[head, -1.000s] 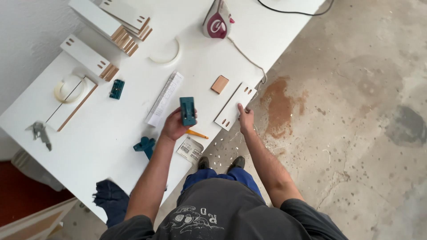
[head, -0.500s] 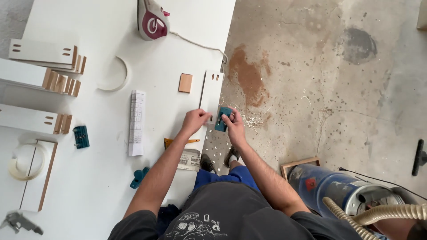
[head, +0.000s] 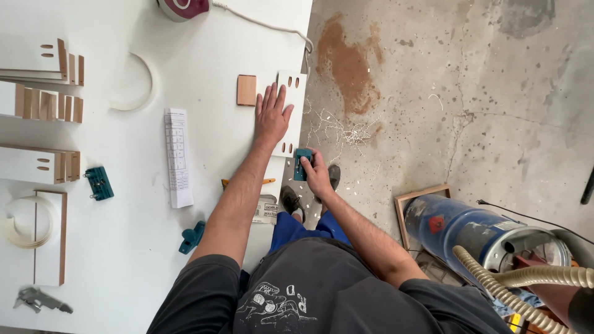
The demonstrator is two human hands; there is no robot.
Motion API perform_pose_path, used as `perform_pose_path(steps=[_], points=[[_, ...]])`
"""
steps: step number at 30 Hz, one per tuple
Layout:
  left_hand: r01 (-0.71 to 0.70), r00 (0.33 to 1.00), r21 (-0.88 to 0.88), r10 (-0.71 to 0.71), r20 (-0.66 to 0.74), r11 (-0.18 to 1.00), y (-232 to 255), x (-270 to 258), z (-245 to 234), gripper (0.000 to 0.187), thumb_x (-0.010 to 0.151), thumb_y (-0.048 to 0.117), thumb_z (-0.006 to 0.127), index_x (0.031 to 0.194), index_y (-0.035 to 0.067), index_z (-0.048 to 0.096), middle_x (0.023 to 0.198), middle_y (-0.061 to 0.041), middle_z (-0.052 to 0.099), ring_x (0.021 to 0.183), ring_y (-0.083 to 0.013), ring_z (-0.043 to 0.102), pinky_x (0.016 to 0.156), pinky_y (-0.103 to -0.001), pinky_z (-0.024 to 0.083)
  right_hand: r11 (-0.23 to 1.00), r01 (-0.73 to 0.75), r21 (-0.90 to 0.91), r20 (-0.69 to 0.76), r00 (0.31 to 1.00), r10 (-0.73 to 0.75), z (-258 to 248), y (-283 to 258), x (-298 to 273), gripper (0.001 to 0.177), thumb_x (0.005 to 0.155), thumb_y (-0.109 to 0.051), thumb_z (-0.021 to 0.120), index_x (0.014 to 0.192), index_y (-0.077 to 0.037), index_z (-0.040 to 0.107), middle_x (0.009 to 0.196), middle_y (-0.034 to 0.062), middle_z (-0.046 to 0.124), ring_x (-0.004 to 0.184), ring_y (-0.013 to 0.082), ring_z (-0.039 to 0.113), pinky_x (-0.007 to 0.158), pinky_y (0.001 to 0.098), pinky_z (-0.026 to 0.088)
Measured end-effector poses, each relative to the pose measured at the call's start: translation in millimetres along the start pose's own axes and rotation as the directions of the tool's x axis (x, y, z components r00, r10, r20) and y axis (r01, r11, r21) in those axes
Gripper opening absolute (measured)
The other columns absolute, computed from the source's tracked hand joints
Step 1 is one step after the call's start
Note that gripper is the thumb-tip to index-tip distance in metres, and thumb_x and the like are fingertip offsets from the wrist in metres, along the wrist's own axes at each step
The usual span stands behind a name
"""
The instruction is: The person sands the edges of a white rectangular wooden piece using a sanding block, then uses a yellow scraper to remove excess material from the edges. The person then picks up a long white strip and uses an iron to press it onto the table.
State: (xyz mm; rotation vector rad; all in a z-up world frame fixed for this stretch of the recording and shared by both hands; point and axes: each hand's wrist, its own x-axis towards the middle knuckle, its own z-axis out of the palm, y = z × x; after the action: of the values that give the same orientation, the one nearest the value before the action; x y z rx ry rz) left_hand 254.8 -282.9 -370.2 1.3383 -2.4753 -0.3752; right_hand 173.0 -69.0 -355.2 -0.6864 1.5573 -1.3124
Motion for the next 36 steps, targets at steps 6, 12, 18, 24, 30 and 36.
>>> perform_pose_path(steps=[6, 12, 18, 24, 30, 36], points=[[0.012, 1.0, -0.011, -0.012, -0.022, 1.0, 5, -9, -3, 0.06, 0.108, 0.047, 0.051, 0.158, 0.016, 0.041, 0.164, -0.014, 0.038, 0.153, -0.0281, 0.033, 0.127, -0.049, 0.015, 0.999, 0.002, -0.045, -0.03, 1.0, -0.003, 14, -16, -8, 0.043, 0.104, -0.024, 0.066, 0.14, -0.006, 0.049, 0.098, 0.0068, 0.064, 0.092, 0.0156, 0.062, 0.078, 0.0336, 0.053], [-0.019, 0.994, 0.005, 0.019, -0.104, 1.0, 0, -8, 7, 0.058, 0.106, 0.046, 0.051, 0.156, 0.016, 0.046, 0.162, -0.012, 0.041, 0.151, -0.0265, 0.036, 0.126, -0.049, 0.017, 1.0, -0.005, -0.03, -0.143, 0.99, 0.001, 26, -9, 10, 0.043, 0.103, -0.027, 0.068, 0.14, -0.013, 0.052, 0.1, 0.0066, 0.063, 0.09, 0.0151, 0.059, 0.078, 0.0325, 0.054], [-0.056, 0.984, 0.034, 0.061, -0.167, 0.998, -1, -7, 9, 0.058, 0.105, 0.046, 0.053, 0.153, 0.016, 0.049, 0.159, -0.013, 0.045, 0.149, -0.027, 0.039, 0.126, -0.049, 0.02, 0.999, -0.014, -0.041, -0.176, 0.984, 0.006, 23, -32, 52, 0.044, 0.103, -0.03, 0.067, 0.141, -0.014, 0.052, 0.104, 0.009, 0.062, 0.093, 0.0177, 0.058, 0.08, 0.036, 0.053], [-0.095, 0.973, 0.036, 0.1, -0.208, 0.995, 2, -5, 2, 0.057, 0.104, 0.046, 0.055, 0.151, 0.014, 0.052, 0.157, -0.015, 0.047, 0.148, -0.0287, 0.042, 0.125, -0.048, 0.022, 0.999, -0.03, -0.045, -0.231, 0.973, 0.019, 14, -73, 159, 0.04, 0.105, -0.032, 0.066, 0.141, -0.018, 0.055, 0.103, 0.0206, 0.068, 0.086, 0.0334, 0.069, 0.068, 0.0467, 0.064], [-0.099, 0.965, 0.014, 0.1, -0.243, 0.995, -2, -3, 4, 0.058, 0.103, 0.047, 0.056, 0.151, 0.016, 0.051, 0.157, -0.014, 0.048, 0.147, -0.0276, 0.042, 0.126, -0.047, 0.024, 0.982, 0.185, 0.047, -0.394, 0.906, -0.152, -2, -88, 278, 0.035, 0.103, -0.031, 0.069, 0.132, -0.017, 0.055, 0.095, 0.0109, 0.063, 0.078, 0.0223, 0.064, 0.059, 0.0377, 0.064], [-0.076, 0.972, 0.019, 0.078, -0.221, 0.997, -1, -3, 2, 0.057, 0.103, 0.047, 0.056, 0.151, 0.016, 0.052, 0.157, -0.012, 0.047, 0.147, -0.0253, 0.043, 0.126, -0.044, 0.023, 0.973, -0.159, -0.167, -0.554, 0.831, 0.04, -106, -2, 318, 0.039, 0.095, -0.033, 0.075, 0.128, -0.019, 0.06, 0.103, 0.0146, 0.065, 0.089, 0.0319, 0.072, 0.063, 0.0468, 0.065]])
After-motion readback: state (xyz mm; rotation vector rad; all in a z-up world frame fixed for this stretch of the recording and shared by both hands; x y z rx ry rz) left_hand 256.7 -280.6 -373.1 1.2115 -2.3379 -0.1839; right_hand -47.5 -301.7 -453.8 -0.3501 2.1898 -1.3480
